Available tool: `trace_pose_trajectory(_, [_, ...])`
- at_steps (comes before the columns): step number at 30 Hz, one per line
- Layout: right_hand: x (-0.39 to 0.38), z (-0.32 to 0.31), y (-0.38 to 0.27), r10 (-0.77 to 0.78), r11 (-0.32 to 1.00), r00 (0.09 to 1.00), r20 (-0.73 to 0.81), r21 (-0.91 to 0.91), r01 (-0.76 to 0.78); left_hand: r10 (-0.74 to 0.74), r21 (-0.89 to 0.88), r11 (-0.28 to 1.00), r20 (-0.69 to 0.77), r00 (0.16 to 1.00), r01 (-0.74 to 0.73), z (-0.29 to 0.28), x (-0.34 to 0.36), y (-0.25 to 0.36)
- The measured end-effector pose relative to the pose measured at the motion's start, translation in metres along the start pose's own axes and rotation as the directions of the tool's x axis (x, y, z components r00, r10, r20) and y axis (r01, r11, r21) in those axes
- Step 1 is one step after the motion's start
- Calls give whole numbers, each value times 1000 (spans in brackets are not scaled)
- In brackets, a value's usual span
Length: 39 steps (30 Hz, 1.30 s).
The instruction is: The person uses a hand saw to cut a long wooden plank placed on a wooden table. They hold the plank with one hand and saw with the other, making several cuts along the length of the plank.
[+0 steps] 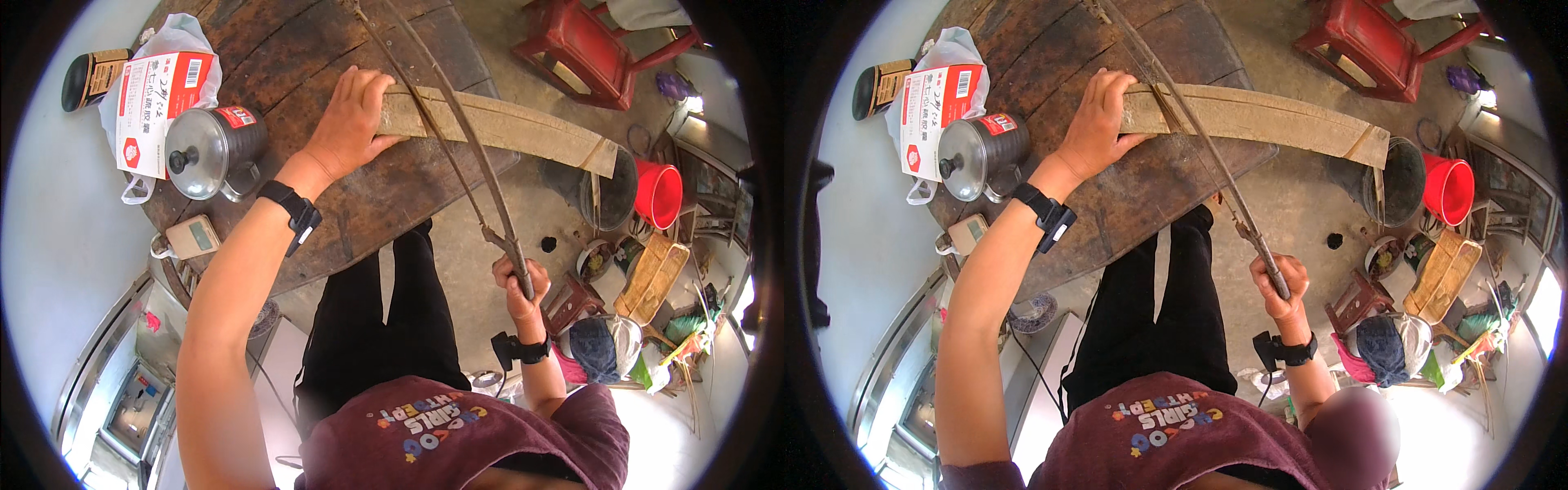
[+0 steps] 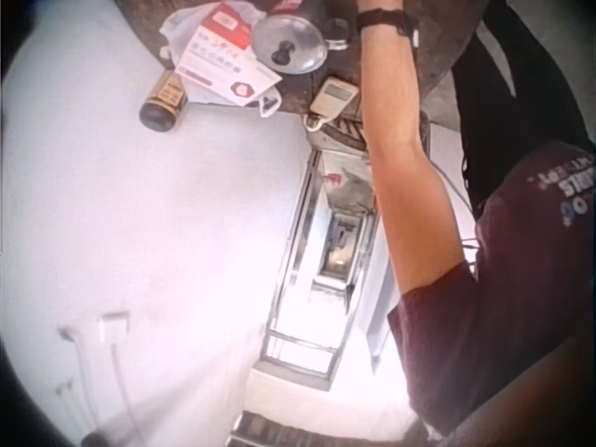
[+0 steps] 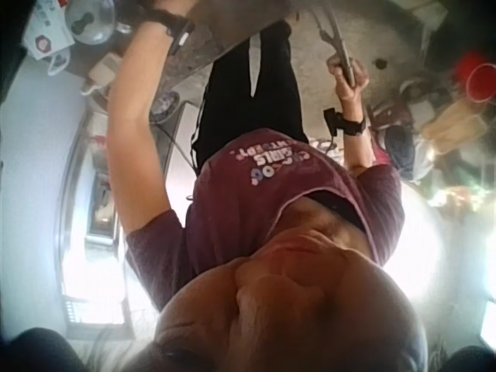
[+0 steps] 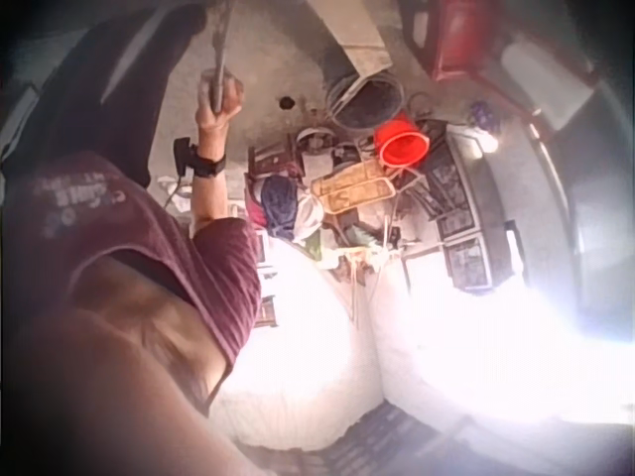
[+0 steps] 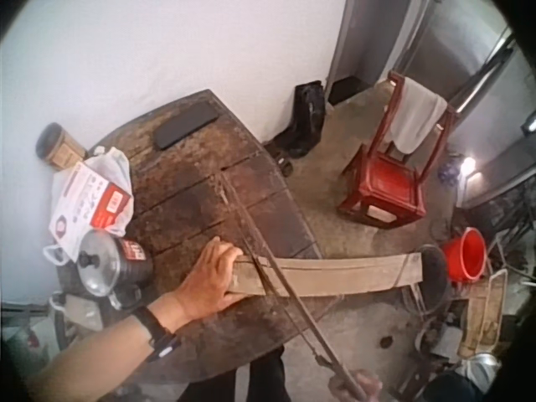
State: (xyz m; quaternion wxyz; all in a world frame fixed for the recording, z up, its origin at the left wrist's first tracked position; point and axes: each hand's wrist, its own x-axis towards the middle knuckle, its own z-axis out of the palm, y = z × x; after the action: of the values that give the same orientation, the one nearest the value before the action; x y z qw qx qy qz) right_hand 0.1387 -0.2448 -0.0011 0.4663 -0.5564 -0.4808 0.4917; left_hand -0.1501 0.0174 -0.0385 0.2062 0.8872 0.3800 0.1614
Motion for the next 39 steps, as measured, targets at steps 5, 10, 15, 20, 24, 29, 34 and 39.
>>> trace_pose_trajectory(5, [9, -10, -16, -80, 990, 991, 107, -109, 92, 2, 20, 1000, -18, 1000, -1, 1, -1, 2])
trace_pose_trajectory(10, [3, -14, -19, -170, 982, 982, 86, -63, 176, -1, 38, 999, -26, 1000, 2, 0, -2, 2])
trace_pose_trajectory(15, [-1, -8, 7, -151, 988, 988, 17, -31, 152, -5, 8, 1000, -22, 1000, 5, 2, -3, 0])
trace_pose_trajectory(20, [11, -1, 19, -169, 980, 986, 4, -110, 168, -8, 20, 1000, -32, 999, 8, 5, -4, 0])
trace_pose_trajectory(24, [24, 2, 27, -140, 976, 989, 48, -163, 146, -16, 41, 999, -23, 1000, 17, 4, -5, 1])
trace_pose_trajectory(29, [1, 0, 14, -224, 949, 974, -17, -232, 214, 2, 41, 999, -33, 999, -1, 2, -2, -2])
trace_pose_trajectory(34, [28, 14, 21, -5, 983, 1000, -16, -182, 2, 6, -9, 1000, -21, 1000, -6, 2, -1, 0])
trace_pose_trajectory(39, [28, 14, 14, 29, 990, 999, -17, -140, -31, -40, -34, 999, 26, 999, 41, -1, -1, 3])
